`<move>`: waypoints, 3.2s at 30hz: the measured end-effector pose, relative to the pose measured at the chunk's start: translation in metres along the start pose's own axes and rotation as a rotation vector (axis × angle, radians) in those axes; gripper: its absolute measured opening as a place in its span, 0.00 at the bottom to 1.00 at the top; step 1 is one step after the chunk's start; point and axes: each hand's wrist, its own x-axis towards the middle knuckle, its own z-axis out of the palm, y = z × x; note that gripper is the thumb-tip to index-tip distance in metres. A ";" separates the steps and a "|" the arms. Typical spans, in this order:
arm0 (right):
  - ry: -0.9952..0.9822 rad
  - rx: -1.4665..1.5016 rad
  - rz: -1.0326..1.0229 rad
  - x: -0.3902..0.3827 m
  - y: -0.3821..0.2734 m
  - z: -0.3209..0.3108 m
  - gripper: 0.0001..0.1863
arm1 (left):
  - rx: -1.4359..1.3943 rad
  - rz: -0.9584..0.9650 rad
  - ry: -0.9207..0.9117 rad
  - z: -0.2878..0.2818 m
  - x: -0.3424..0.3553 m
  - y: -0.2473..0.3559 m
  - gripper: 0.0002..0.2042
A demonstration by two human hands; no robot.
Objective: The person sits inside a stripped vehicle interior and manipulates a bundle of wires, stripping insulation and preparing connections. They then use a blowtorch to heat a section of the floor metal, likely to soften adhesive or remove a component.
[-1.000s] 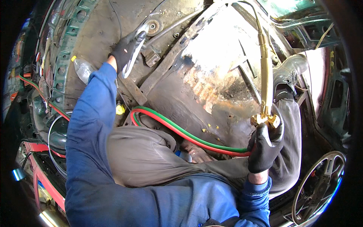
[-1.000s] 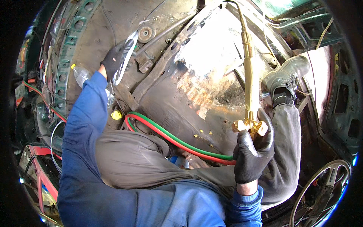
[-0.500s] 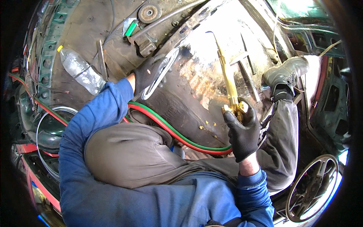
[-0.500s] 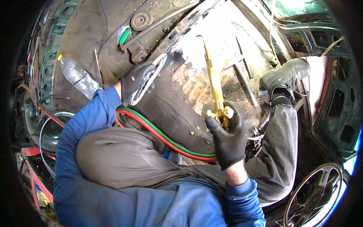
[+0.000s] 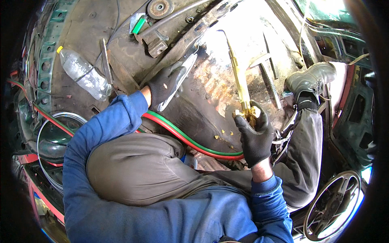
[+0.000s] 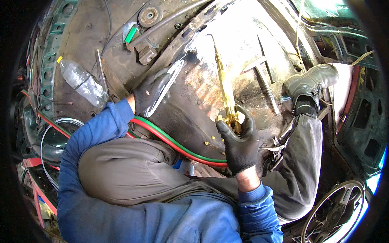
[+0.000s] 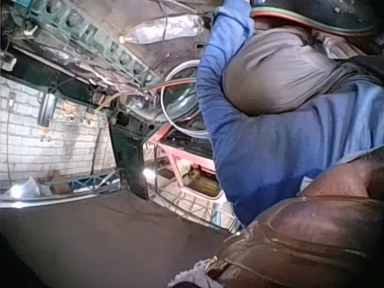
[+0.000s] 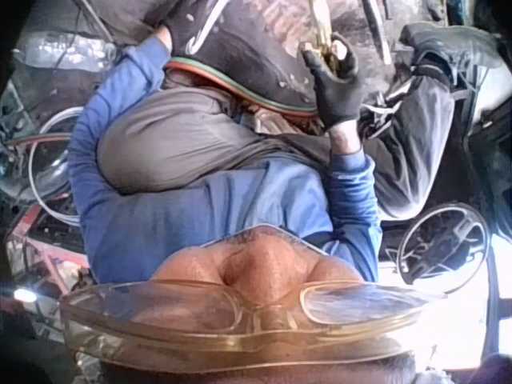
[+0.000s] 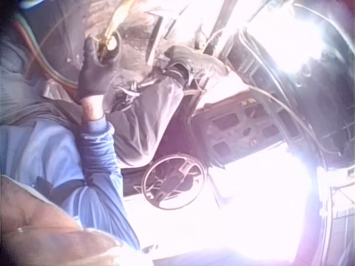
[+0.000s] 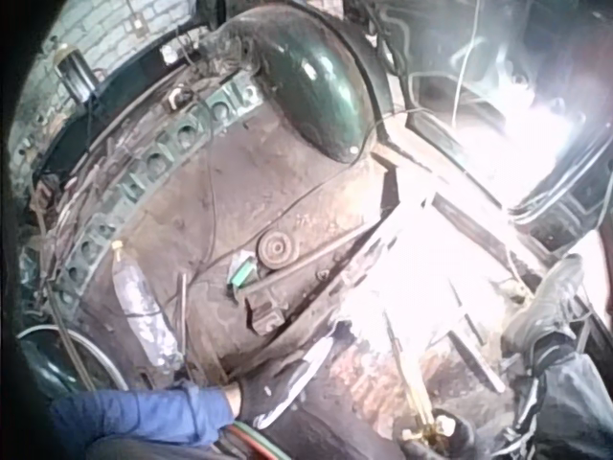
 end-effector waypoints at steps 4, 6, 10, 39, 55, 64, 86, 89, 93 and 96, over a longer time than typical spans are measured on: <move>-0.011 0.030 -0.028 0.002 0.009 0.000 0.31 | -0.031 -0.028 0.031 0.001 0.004 -0.007 0.28; -0.014 0.031 -0.050 0.002 0.013 0.001 0.31 | -0.021 -0.061 0.044 0.000 0.010 -0.014 0.28; -0.037 0.016 -0.066 0.003 0.015 0.000 0.31 | -0.046 -0.061 0.043 -0.001 0.008 -0.014 0.28; -0.018 -0.045 -0.085 0.005 0.019 0.001 0.31 | -0.021 -0.079 0.018 0.000 0.006 -0.004 0.25; -0.017 -0.081 -0.050 0.006 0.013 0.002 0.29 | -0.028 -0.052 0.017 0.000 0.007 -0.006 0.25; 0.002 -0.066 -0.060 0.008 0.023 -0.001 0.21 | 0.032 -0.075 0.009 -0.001 0.012 -0.005 0.25; 0.000 -0.056 -0.054 0.010 0.026 -0.002 0.21 | -0.088 -0.036 -0.053 -0.012 0.013 -0.022 0.23; 0.007 -0.045 -0.047 0.010 0.026 -0.002 0.21 | -0.124 -0.012 -0.053 -0.009 0.012 -0.018 0.23; 0.004 -0.030 -0.055 0.009 0.025 -0.001 0.20 | -0.120 -0.039 -0.059 -0.011 0.014 -0.018 0.23; 0.002 -0.032 -0.054 0.009 0.023 0.000 0.20 | -0.071 -0.029 -0.047 -0.011 0.015 -0.022 0.23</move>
